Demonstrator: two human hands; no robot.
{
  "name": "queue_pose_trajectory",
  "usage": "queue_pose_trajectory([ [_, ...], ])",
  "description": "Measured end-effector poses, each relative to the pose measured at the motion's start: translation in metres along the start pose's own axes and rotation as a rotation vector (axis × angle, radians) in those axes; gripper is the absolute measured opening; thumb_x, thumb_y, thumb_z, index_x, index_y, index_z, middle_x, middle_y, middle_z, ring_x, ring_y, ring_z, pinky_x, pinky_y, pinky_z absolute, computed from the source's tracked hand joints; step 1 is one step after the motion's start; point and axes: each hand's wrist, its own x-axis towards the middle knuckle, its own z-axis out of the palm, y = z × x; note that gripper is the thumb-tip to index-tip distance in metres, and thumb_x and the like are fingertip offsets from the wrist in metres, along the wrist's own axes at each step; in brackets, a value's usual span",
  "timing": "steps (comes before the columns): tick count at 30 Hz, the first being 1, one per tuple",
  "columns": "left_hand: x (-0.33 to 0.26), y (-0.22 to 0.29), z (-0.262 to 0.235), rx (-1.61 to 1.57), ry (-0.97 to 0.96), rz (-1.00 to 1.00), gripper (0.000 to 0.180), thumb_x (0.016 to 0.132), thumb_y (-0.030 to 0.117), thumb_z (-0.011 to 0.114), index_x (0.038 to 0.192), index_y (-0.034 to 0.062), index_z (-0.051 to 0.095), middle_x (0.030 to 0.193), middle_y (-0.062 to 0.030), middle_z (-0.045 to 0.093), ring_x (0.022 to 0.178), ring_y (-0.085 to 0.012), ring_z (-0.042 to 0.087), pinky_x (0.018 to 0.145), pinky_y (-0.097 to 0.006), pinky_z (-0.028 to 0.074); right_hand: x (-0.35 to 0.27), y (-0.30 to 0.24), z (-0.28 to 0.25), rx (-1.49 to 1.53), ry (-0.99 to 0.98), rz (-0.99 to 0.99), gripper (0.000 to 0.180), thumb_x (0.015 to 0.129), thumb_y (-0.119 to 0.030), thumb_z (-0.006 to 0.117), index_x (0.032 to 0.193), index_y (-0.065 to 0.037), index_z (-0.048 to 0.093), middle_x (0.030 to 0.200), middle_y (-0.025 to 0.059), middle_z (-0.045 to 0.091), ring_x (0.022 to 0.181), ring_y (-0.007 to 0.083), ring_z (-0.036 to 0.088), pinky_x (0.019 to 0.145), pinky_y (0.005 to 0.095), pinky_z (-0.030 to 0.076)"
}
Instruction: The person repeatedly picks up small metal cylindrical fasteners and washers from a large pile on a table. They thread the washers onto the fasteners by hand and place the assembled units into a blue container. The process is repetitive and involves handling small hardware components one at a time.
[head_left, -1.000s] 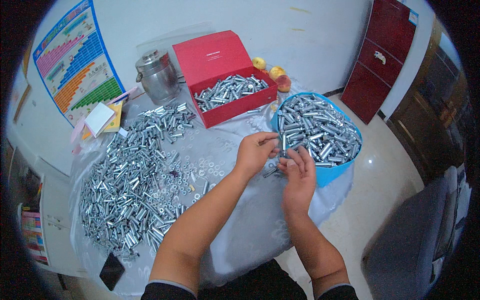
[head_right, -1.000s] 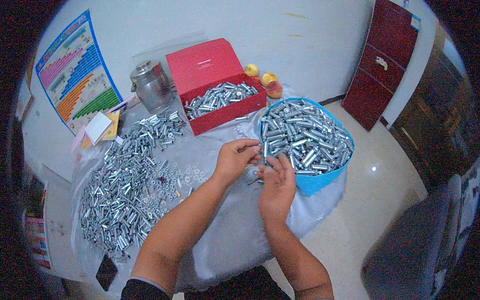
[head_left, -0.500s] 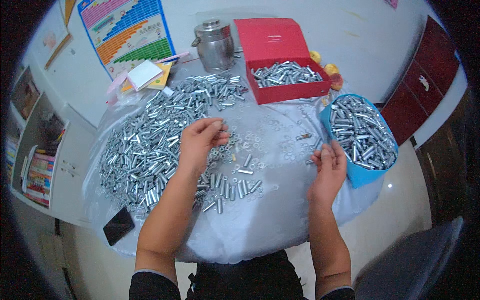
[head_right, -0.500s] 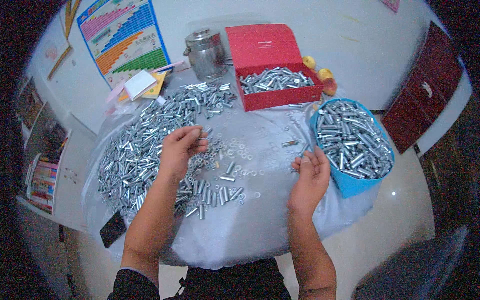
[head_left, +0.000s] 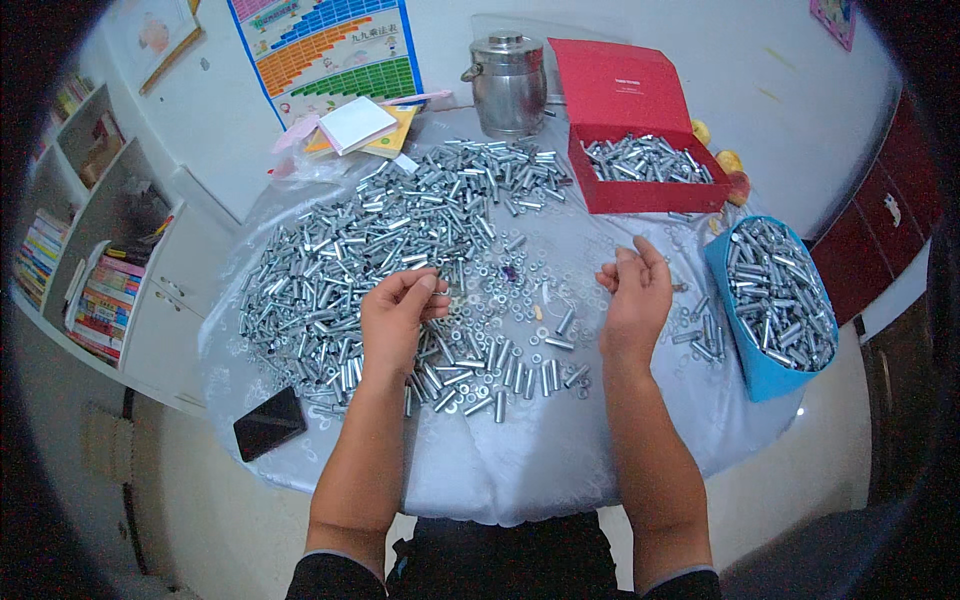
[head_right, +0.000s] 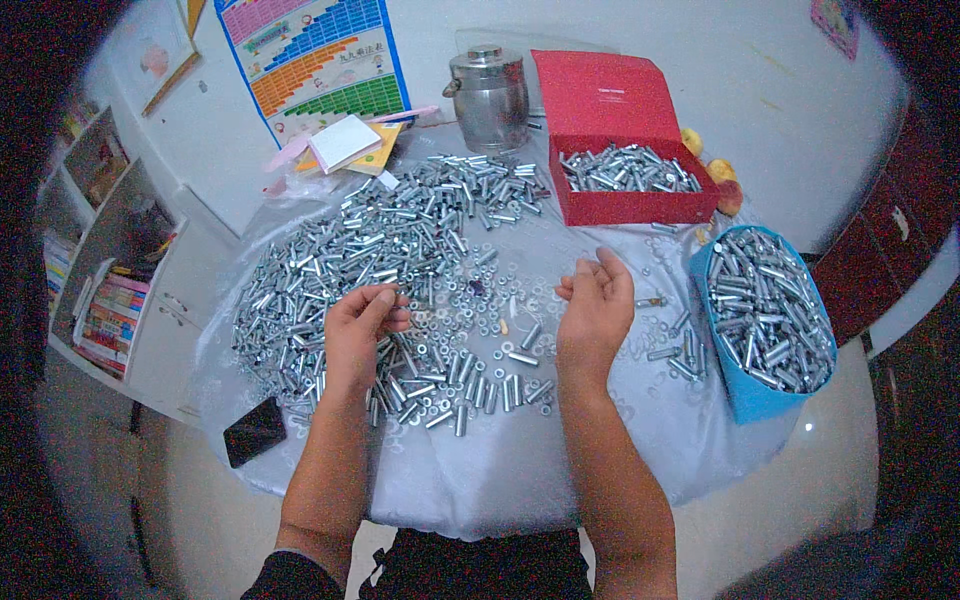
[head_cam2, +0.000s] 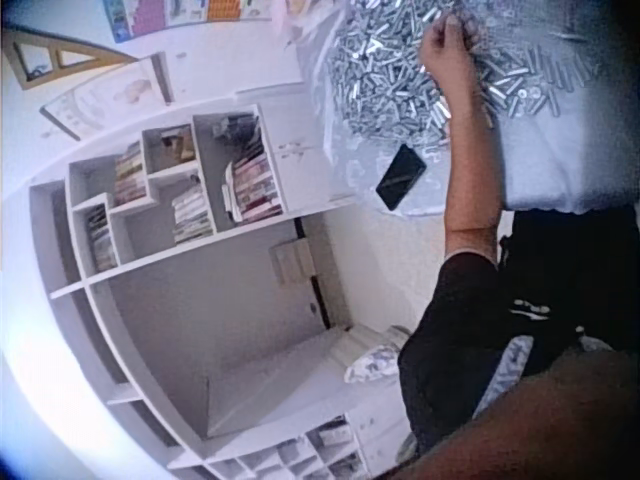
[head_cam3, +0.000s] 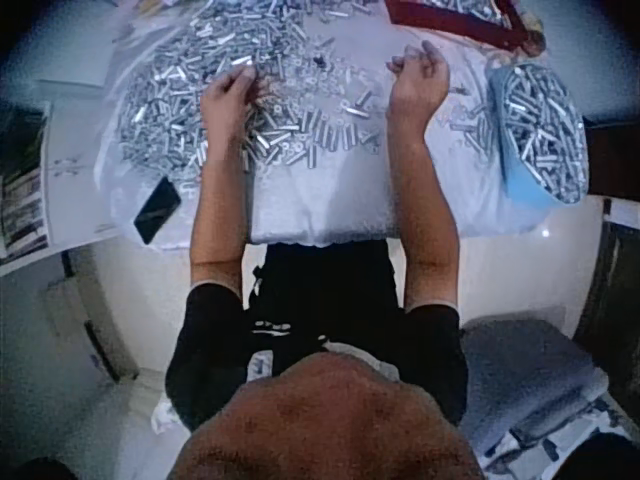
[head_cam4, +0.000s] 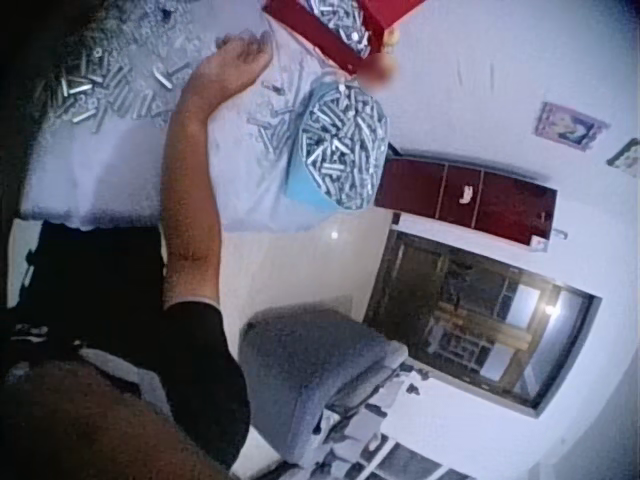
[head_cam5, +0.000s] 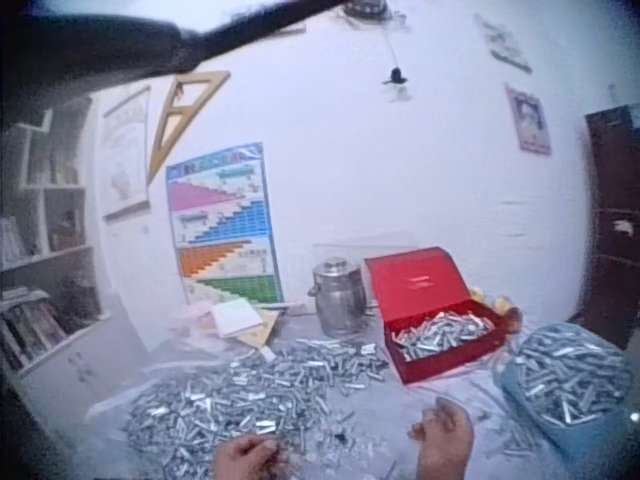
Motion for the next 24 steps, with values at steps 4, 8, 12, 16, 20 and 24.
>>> queue_pose_trajectory([
  [4,0.005,-0.005,-0.01,0.184,0.083,0.053,0.02,0.089,0.008,0.06,0.105,-0.0036,0.063,0.086,-0.009,0.068,0.069,-0.0133,0.064,0.061,-0.023,0.051,-0.003,0.019,-0.005,-0.088,-0.063,0.007,0.03,0.091,-0.006,0.054,0.118,0.007,0.052,0.091,0.0091,0.059,0.072,0.0112,0.056,0.064,0.0252,0.05],
  [8,0.017,-0.003,-0.005,0.791,0.003,0.307,0.016,0.084,0.009,0.064,0.095,-0.0009,0.068,0.085,-0.0115,0.069,0.064,-0.0164,0.063,0.059,-0.029,0.05,-0.001,0.023,0.001,-0.14,-0.124,0.007,0.029,0.091,-0.005,0.054,0.117,0.007,0.053,0.088,0.0078,0.059,0.07,0.0098,0.055,0.063,0.0246,0.049],
  [12,0.026,0.002,0.019,1.433,-0.149,0.3,0.025,0.08,0.026,0.067,0.084,0.0015,0.067,0.088,-0.0169,0.066,0.077,-0.0357,0.064,0.069,-0.043,0.052,-0.004,0.022,0.001,-0.169,-0.18,0.008,0.028,0.091,-0.004,0.055,0.117,0.006,0.053,0.088,0.007,0.059,0.07,0.0094,0.055,0.063,0.0234,0.048],
  [16,0.028,-0.004,0.03,1.524,-0.121,0.311,0.03,0.08,0.032,0.067,0.082,0.0022,0.066,0.086,-0.0179,0.065,0.079,-0.0346,0.065,0.068,-0.044,0.053,-0.003,0.018,-0.003,-0.223,-0.23,0.016,0.024,0.09,-0.005,0.056,0.112,0.005,0.058,0.085,0.0053,0.059,0.071,0.0096,0.055,0.064,0.024,0.047],
  [20,0.029,-0.016,0.024,1.544,-0.093,0.383,0.019,0.079,0.02,0.061,0.08,0.0021,0.066,0.084,-0.0162,0.064,0.078,-0.0337,0.065,0.066,-0.045,0.052,0.014,0.018,-0.023,-0.509,-0.46,0.0,0.02,0.085,-0.004,0.059,0.103,0.001,0.064,0.083,0.0073,0.062,0.073,0.0161,0.059,0.07,0.0299,0.049],
  [24,0.022,-0.008,0.021,1.494,-0.094,0.396,0.015,0.076,0.017,0.06,0.08,0.0038,0.066,0.084,-0.0155,0.063,0.076,-0.0342,0.064,0.066,-0.044,0.052,0.02,0.0,-0.034,-0.884,-0.878,-0.252,0.021,0.077,-0.003,0.064,0.098,-0.005,0.067,0.09,0.0126,0.061,0.083,0.0282,0.061,0.077,0.0355,0.05],
])
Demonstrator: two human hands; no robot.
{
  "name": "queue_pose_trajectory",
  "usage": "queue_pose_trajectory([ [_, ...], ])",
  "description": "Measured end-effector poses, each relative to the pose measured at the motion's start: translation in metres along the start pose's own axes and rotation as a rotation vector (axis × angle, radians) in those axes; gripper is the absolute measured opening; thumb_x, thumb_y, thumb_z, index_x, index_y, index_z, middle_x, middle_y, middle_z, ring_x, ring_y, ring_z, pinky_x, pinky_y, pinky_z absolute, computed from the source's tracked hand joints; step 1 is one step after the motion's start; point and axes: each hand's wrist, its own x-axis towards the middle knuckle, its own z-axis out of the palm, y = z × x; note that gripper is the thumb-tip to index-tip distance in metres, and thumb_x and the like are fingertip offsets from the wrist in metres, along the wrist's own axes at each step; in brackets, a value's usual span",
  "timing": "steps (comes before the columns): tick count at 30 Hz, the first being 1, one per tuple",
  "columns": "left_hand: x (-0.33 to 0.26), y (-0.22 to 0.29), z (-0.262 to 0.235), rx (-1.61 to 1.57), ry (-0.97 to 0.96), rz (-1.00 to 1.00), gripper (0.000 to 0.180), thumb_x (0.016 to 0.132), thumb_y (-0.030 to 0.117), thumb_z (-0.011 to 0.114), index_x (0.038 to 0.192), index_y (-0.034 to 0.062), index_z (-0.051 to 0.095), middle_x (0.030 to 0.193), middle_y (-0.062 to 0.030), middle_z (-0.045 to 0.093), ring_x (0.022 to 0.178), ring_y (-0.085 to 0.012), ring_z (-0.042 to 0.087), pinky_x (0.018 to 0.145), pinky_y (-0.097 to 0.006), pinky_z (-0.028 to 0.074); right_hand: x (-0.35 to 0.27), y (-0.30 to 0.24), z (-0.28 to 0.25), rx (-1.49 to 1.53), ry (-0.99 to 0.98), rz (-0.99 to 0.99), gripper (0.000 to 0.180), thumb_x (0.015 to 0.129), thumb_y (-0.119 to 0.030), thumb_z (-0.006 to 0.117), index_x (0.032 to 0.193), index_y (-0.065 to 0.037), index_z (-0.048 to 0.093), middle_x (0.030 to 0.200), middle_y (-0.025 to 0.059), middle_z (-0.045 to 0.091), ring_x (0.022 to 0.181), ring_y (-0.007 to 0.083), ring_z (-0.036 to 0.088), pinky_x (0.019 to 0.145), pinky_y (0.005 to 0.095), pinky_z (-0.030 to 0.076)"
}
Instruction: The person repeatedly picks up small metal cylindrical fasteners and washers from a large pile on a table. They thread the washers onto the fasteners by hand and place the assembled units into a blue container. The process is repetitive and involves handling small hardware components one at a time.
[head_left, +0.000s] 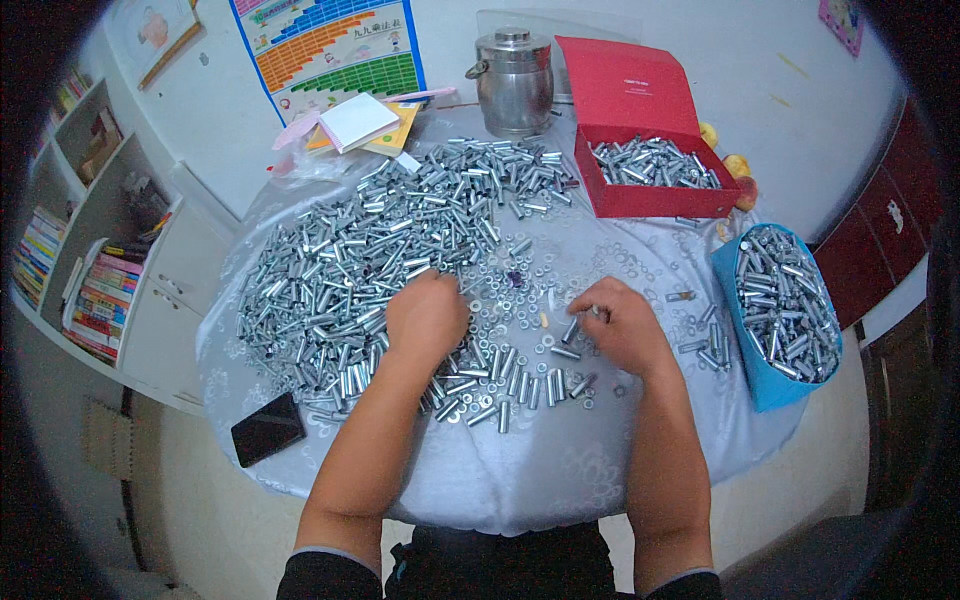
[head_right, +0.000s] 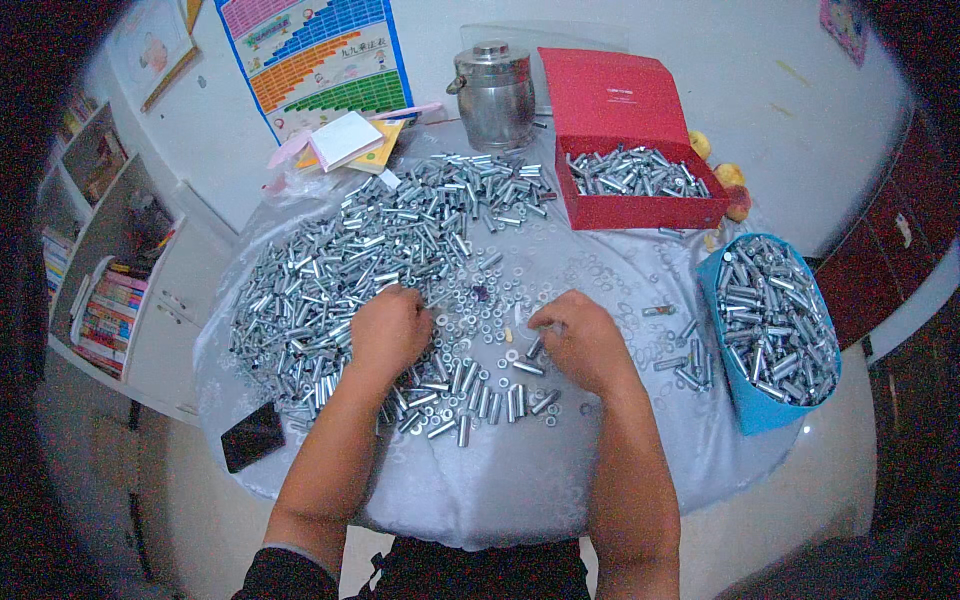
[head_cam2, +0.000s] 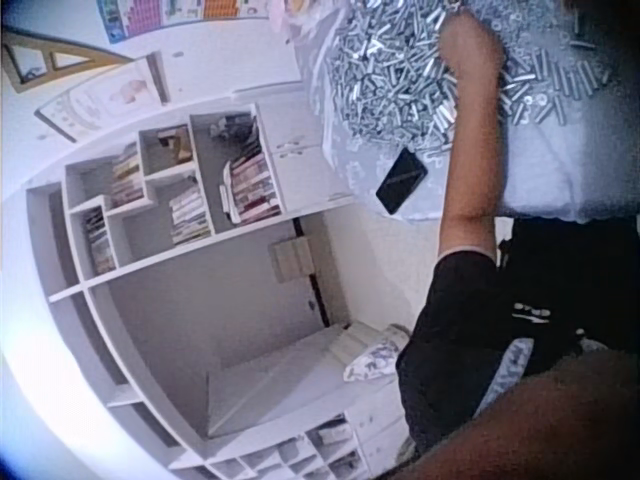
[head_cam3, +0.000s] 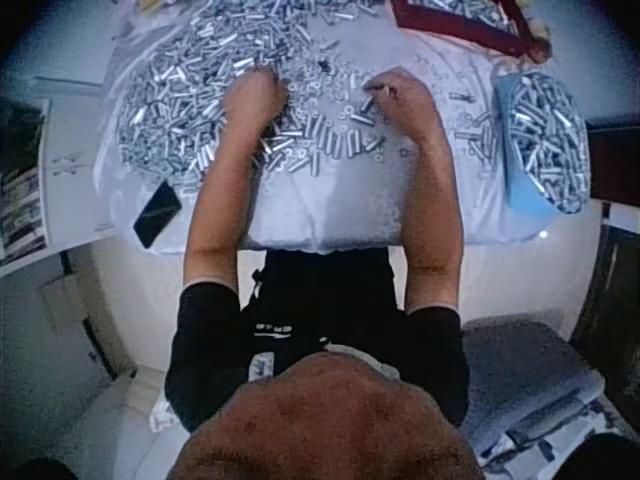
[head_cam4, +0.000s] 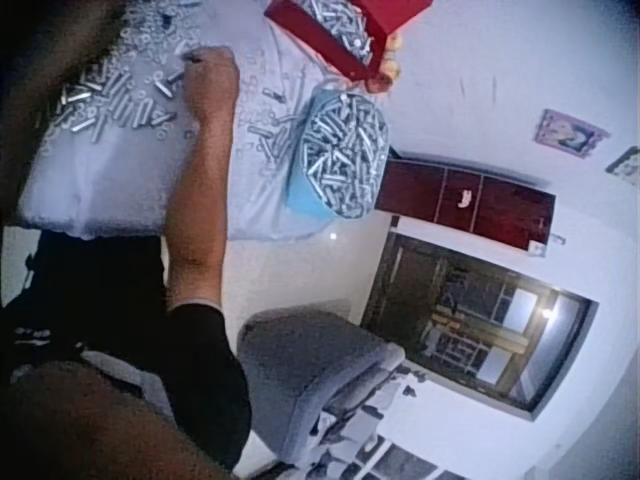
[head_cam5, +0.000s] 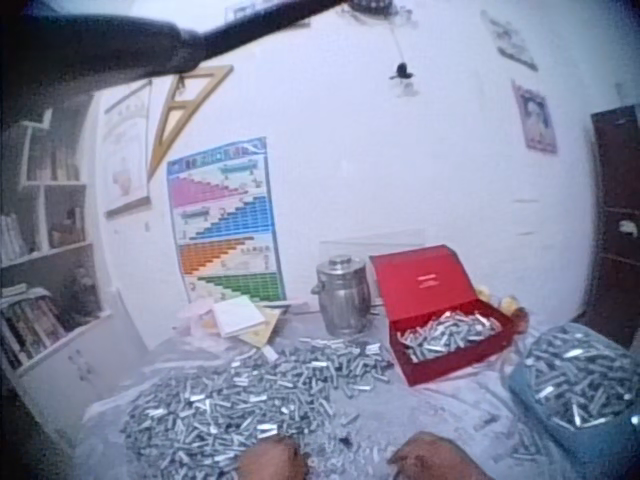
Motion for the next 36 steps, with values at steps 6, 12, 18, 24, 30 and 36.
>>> queue_pose_trajectory([
  [6,-0.016,0.009,-0.021,-0.236,0.007,-0.038,0.018,0.081,0.021,0.061,0.085,0.0033,0.065,0.083,-0.0176,0.065,0.072,-0.0342,0.064,0.066,-0.042,0.051,-0.009,-0.007,0.002,-0.183,-0.162,-0.051,0.019,0.074,-0.006,0.068,0.093,-0.005,0.066,0.095,0.015,0.058,0.092,0.0331,0.059,0.082,0.0385,0.048],
  [12,-0.039,0.025,-0.013,-0.864,-0.068,-0.142,0.018,0.087,0.018,0.062,0.088,0.0,0.061,0.078,-0.0118,0.066,0.06,-0.0189,0.061,0.057,-0.031,0.048,0.0,-0.013,0.01,0.217,0.028,0.071,0.014,0.085,-0.011,0.063,0.095,-0.002,0.062,0.092,0.0105,0.06,0.079,0.023,0.06,0.071,0.0315,0.049],
  [18,-0.044,0.032,-0.003,-1.4,-0.23,-0.201,0.008,0.09,0.006,0.059,0.094,-0.0002,0.058,0.082,-0.006,0.066,0.057,-0.0066,0.053,0.052,-0.02,0.043,0.005,-0.021,0.02,1.11,0.025,0.294,0.026,0.093,-0.015,0.056,0.114,0.002,0.057,0.092,0.008,0.064,0.069,0.0116,0.059,0.064,0.025,0.05],
  [24,-0.044,0.03,-0.004,-1.508,-0.212,-0.224,0.008,0.09,0.005,0.059,0.095,-0.0003,0.058,0.082,-0.0066,0.066,0.058,-0.0072,0.054,0.053,-0.02,0.044,0.006,-0.021,0.025,1.131,0.056,0.267,0.026,0.093,-0.01,0.056,0.116,0.002,0.056,0.1,0.0118,0.066,0.076,0.0141,0.062,0.07,0.0267,0.052],
  [30,-0.044,0.027,0.004,-1.507,-0.185,-0.202,0.008,0.089,0.008,0.06,0.096,0.0033,0.059,0.082,-0.0046,0.067,0.055,-0.0069,0.056,0.045,-0.019,0.039,0.006,-0.028,0.026,1.147,0.102,0.254,0.021,0.092,-0.007,0.057,0.111,0.002,0.056,0.104,0.0141,0.066,0.085,0.0177,0.065,0.075,0.0291,0.053],
  [36,-0.043,0.028,0.001,-1.486,-0.23,-0.227,0.009,0.09,0.007,0.059,0.097,0.0014,0.059,0.083,-0.0061,0.067,0.059,-0.008,0.059,0.05,-0.019,0.043,0.005,-0.035,0.029,0.971,0.073,0.21,0.022,0.09,-0.006,0.058,0.11,0.002,0.058,0.101,0.0127,0.067,0.085,0.0164,0.065,0.075,0.0274,0.053],
])
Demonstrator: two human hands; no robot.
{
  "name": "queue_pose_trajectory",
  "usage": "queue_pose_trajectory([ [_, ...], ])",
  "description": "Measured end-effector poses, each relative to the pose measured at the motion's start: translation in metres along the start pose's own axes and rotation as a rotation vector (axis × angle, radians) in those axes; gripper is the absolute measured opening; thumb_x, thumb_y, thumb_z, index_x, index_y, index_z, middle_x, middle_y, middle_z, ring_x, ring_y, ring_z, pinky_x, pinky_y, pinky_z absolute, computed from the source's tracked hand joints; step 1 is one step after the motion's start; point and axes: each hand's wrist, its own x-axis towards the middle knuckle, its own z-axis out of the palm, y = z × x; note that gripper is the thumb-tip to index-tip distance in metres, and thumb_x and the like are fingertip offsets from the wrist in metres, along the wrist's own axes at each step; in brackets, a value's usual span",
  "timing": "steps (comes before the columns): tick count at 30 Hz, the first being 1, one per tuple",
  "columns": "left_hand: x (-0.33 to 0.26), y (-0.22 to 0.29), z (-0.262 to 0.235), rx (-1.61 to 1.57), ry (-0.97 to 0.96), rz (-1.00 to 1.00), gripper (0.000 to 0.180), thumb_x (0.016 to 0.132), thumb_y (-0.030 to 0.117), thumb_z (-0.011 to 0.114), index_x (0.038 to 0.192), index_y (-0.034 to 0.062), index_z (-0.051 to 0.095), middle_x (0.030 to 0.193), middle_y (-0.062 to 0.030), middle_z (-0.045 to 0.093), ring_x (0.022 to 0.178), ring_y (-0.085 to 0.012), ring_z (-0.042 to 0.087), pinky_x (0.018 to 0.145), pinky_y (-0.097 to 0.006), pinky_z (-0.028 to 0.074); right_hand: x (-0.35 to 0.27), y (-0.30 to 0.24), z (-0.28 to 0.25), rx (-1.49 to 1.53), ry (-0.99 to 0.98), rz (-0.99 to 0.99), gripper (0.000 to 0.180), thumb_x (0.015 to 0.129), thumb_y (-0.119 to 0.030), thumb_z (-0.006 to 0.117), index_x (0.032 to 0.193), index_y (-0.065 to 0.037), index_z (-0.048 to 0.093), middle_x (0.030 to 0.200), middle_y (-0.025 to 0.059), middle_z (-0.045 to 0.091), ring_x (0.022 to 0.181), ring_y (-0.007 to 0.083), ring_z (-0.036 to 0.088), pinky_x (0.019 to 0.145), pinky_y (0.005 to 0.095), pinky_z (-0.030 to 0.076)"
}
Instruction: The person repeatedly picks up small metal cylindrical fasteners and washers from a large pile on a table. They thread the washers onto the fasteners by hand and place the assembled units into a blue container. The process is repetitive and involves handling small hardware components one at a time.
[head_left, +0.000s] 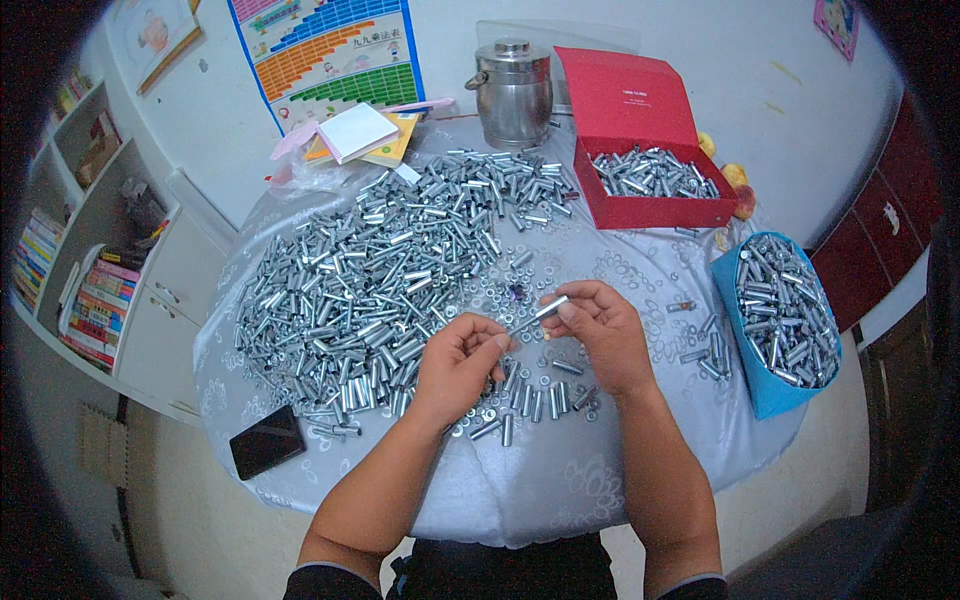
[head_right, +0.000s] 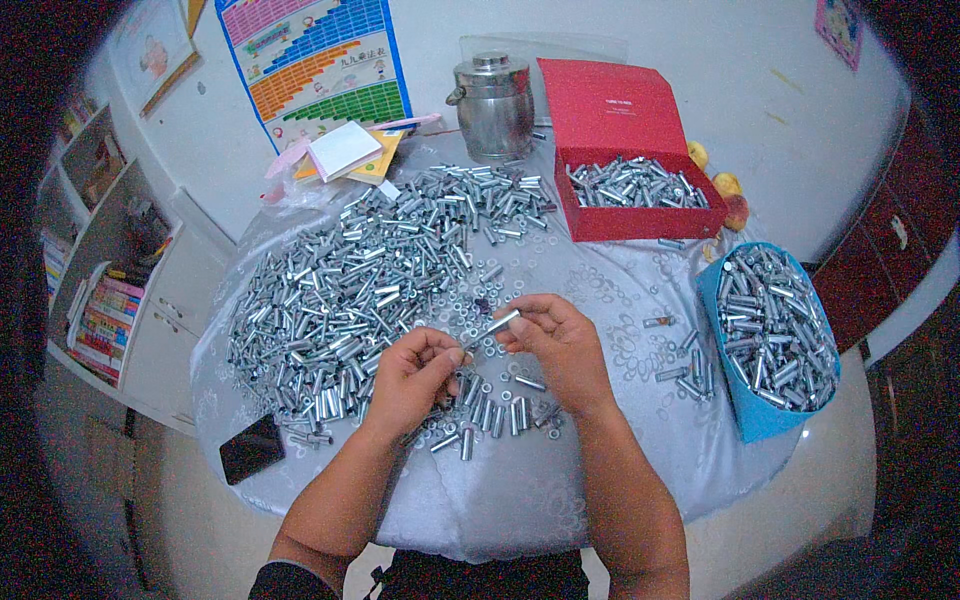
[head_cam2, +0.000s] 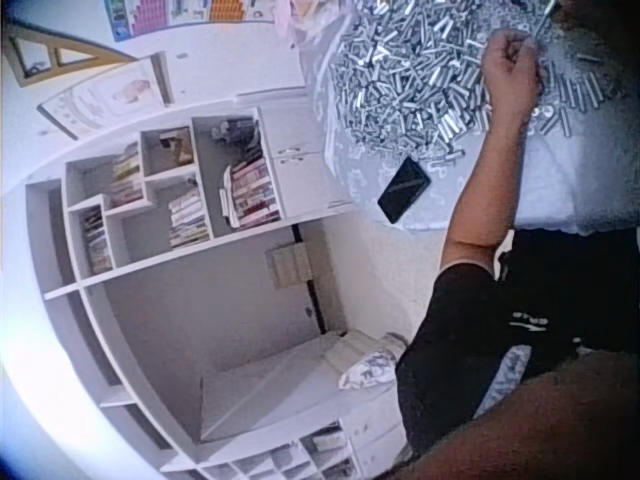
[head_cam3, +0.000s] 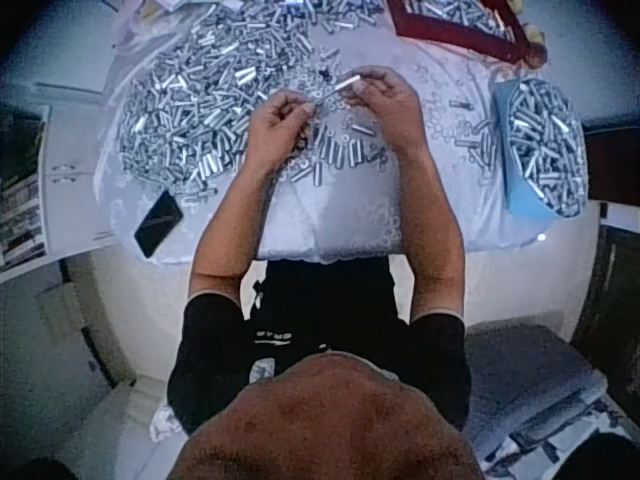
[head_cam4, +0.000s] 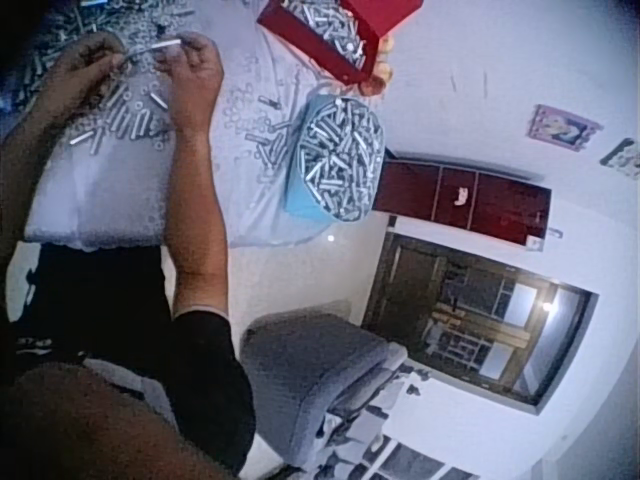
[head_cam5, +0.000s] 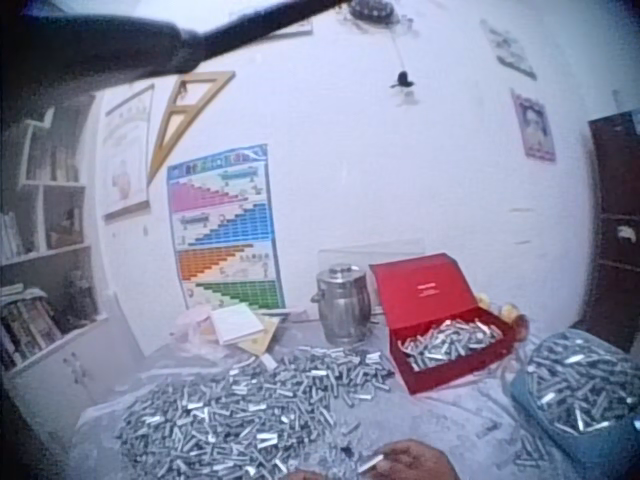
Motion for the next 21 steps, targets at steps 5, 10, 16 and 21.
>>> queue_pose_trajectory([
  [5,0.002,-0.006,0.001,-0.101,-0.006,-0.047,0.018,0.091,0.008,0.059,0.107,-0.0012,0.06,0.086,-0.0088,0.067,0.072,-0.0151,0.067,0.061,-0.025,0.055,-0.006,0.007,0.005,-0.273,-0.061,0.003,0.021,0.085,-0.006,0.064,0.105,0.002,0.064,0.093,0.0091,0.068,0.081,0.0121,0.063,0.073,0.0259,0.052],
  [10,0.0,-0.001,0.013,-0.171,0.037,-0.033,0.033,0.09,0.006,0.059,0.122,-0.0031,0.056,0.09,-0.0109,0.067,0.081,-0.0181,0.068,0.067,-0.027,0.056,-0.007,0.011,0.006,-0.314,-0.056,-0.016,0.019,0.084,-0.007,0.067,0.102,0.0,0.066,0.087,0.0083,0.068,0.073,0.0116,0.063,0.068,0.025,0.052],
  [16,0.0,-0.001,0.007,-0.053,-0.013,0.003,0.026,0.09,0.004,0.06,0.115,-0.0056,0.06,0.092,-0.0127,0.067,0.079,-0.0171,0.068,0.068,-0.026,0.056,-0.011,0.008,0.012,-0.357,-0.068,-0.064,0.018,0.086,-0.013,0.066,0.099,0.0,0.068,0.086,0.0077,0.069,0.071,0.0116,0.062,0.066,0.0252,0.05],
  [21,0.006,0.006,-0.004,-0.148,0.129,-0.063,0.025,0.092,0.006,0.057,0.114,-0.0047,0.06,0.092,-0.0131,0.067,0.073,-0.0172,0.067,0.065,-0.026,0.056,-0.003,0.003,0.003,-0.432,0.16,0.0,0.02,0.087,-0.017,0.065,0.093,0.001,0.069,0.085,0.0087,0.068,0.072,0.0133,0.062,0.067,0.0282,0.05],
])
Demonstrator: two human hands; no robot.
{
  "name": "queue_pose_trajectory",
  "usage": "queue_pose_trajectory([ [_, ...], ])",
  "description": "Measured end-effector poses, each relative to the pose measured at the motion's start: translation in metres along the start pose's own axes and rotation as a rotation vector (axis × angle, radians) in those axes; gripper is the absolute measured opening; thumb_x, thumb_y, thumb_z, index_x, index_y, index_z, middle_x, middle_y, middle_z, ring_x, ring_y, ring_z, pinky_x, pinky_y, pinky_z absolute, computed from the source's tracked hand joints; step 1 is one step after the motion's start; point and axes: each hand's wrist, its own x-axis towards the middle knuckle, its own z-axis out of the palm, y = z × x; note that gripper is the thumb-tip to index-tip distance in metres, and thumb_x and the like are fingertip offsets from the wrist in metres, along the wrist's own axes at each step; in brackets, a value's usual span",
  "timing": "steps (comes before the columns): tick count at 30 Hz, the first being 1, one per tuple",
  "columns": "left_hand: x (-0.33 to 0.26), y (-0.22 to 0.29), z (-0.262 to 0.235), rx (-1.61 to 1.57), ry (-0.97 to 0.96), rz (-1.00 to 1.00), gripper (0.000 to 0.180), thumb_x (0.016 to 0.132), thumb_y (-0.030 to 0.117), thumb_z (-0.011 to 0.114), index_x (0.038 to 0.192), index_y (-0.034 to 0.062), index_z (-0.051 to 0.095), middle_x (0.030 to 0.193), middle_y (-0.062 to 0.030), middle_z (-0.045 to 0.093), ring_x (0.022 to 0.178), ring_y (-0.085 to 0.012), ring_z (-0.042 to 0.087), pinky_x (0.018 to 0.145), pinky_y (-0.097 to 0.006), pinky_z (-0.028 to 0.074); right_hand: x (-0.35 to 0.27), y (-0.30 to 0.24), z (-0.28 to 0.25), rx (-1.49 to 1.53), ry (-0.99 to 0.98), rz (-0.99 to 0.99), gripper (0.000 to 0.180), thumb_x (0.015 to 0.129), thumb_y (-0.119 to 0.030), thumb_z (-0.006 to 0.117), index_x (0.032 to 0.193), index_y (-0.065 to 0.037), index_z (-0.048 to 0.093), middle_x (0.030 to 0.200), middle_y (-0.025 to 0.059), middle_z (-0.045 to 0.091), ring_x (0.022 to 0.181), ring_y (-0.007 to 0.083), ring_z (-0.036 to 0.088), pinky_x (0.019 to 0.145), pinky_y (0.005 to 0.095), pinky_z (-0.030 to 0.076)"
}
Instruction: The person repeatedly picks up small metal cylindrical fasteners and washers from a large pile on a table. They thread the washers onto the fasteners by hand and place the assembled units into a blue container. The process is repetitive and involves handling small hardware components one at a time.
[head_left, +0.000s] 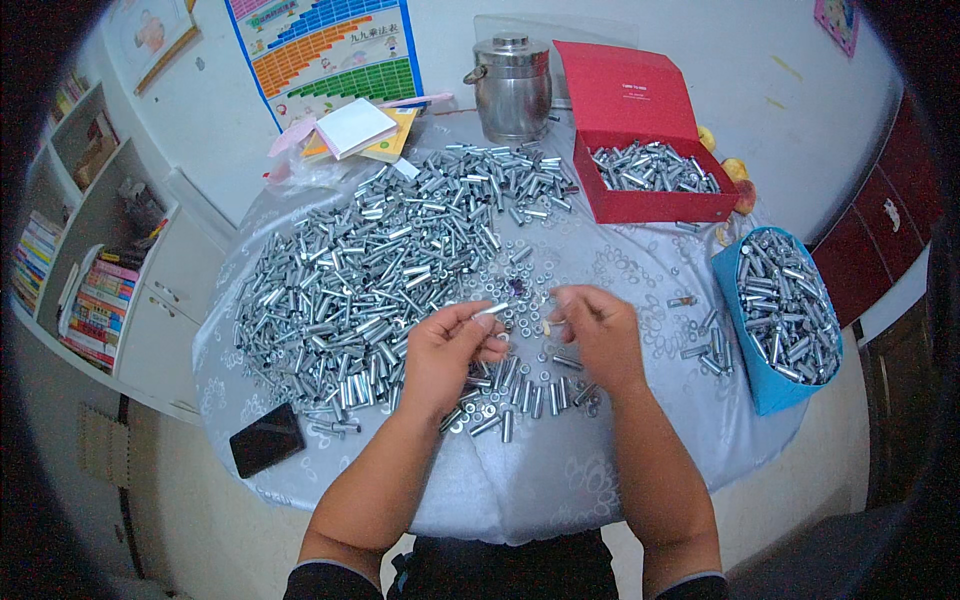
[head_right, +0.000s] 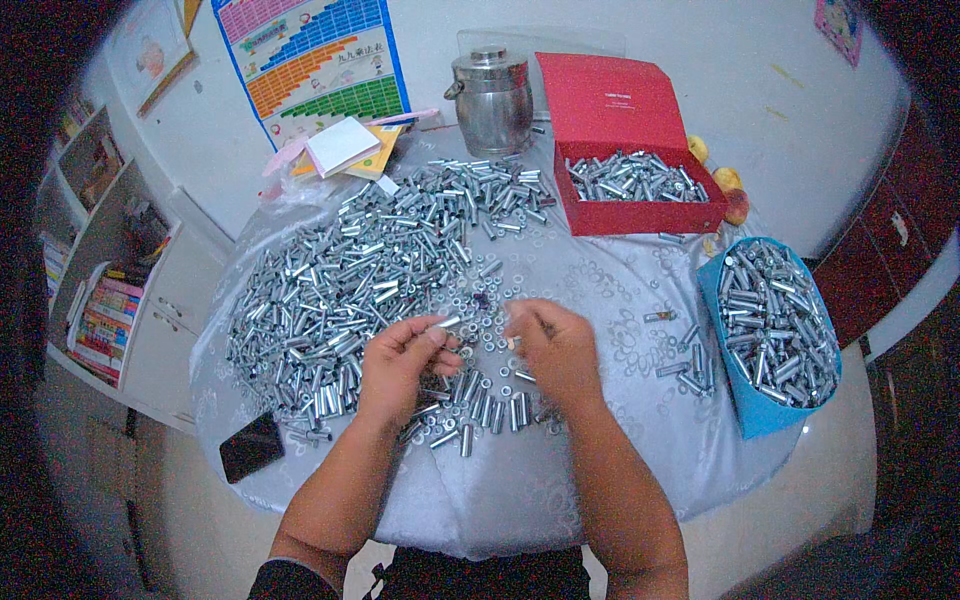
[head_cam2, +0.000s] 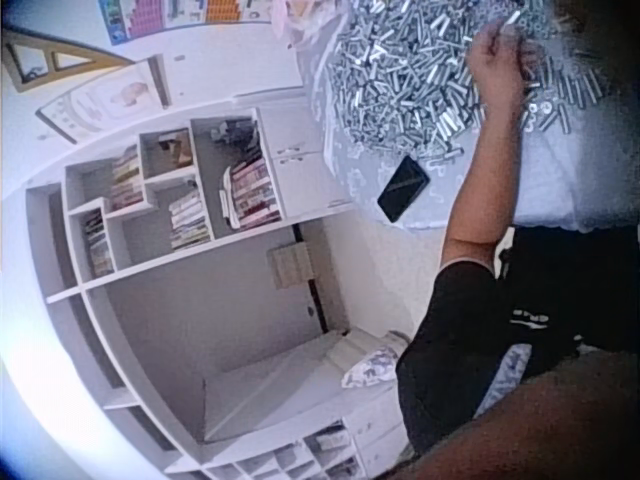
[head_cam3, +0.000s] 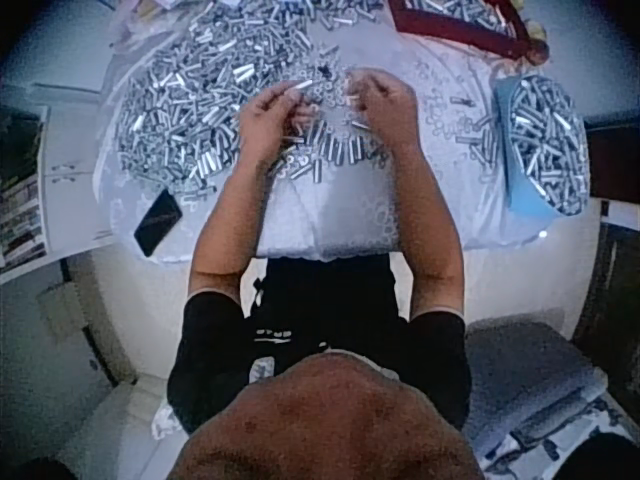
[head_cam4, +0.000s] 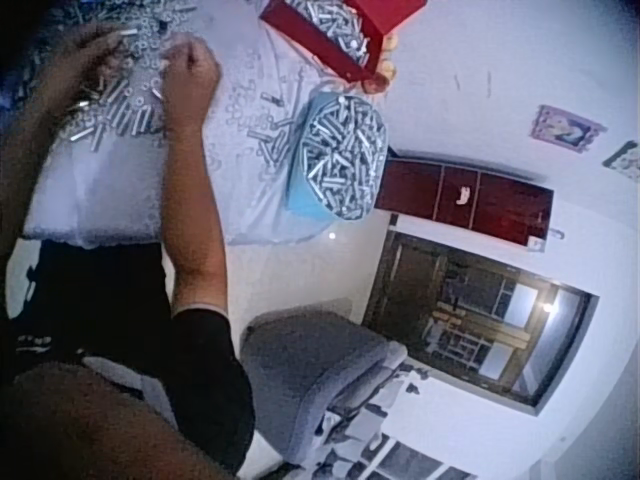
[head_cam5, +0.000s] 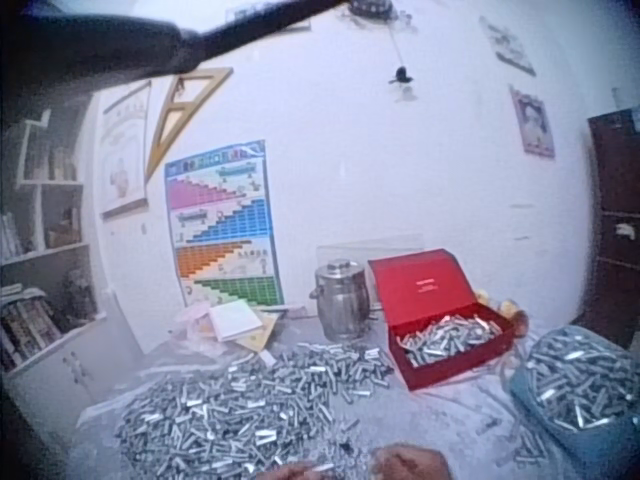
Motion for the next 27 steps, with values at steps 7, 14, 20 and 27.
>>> queue_pose_trajectory([
  [7,0.002,0.002,-0.005,-0.047,0.033,0.009,0.027,0.095,0.008,0.051,0.119,-0.005,0.057,0.097,-0.0151,0.067,0.074,-0.0169,0.067,0.066,-0.025,0.056,0.009,0.014,-0.011,-0.448,0.117,-0.294,0.015,0.08,-0.014,0.066,0.089,-0.002,0.069,0.087,0.0137,0.068,0.079,0.0279,0.064,0.072,0.0361,0.05],
  [14,0.008,-0.001,-0.015,-0.124,0.129,0.047,0.026,0.094,0.011,0.053,0.116,-0.0028,0.059,0.092,-0.0129,0.067,0.07,-0.0171,0.066,0.06,-0.027,0.056,0.011,0.016,-0.016,-0.536,0.188,-0.322,0.014,0.079,-0.013,0.066,0.087,-0.002,0.069,0.085,0.0136,0.066,0.079,0.0308,0.063,0.073,0.0383,0.049],
  [20,0.01,-0.002,-0.018,-0.131,0.164,0.043,0.026,0.094,0.012,0.055,0.116,-0.0023,0.058,0.09,-0.0119,0.066,0.069,-0.0165,0.065,0.06,-0.027,0.056,0.006,0.015,-0.002,-0.587,0.02,-0.384,0.012,0.077,-0.012,0.067,0.086,-0.004,0.069,0.084,0.013,0.065,0.08,0.0311,0.062,0.072,0.0395,0.049],
  [27,0.009,0.0,-0.017,-0.129,0.16,0.052,0.026,0.094,0.013,0.056,0.115,-0.002,0.059,0.09,-0.0118,0.067,0.068,-0.0159,0.065,0.059,-0.027,0.056,0.008,0.016,-0.007,-0.621,0.038,-0.397,0.011,0.075,-0.008,0.069,0.085,-0.003,0.069,0.084,0.0129,0.065,0.078,0.0293,0.063,0.072,0.0375,0.049],
])
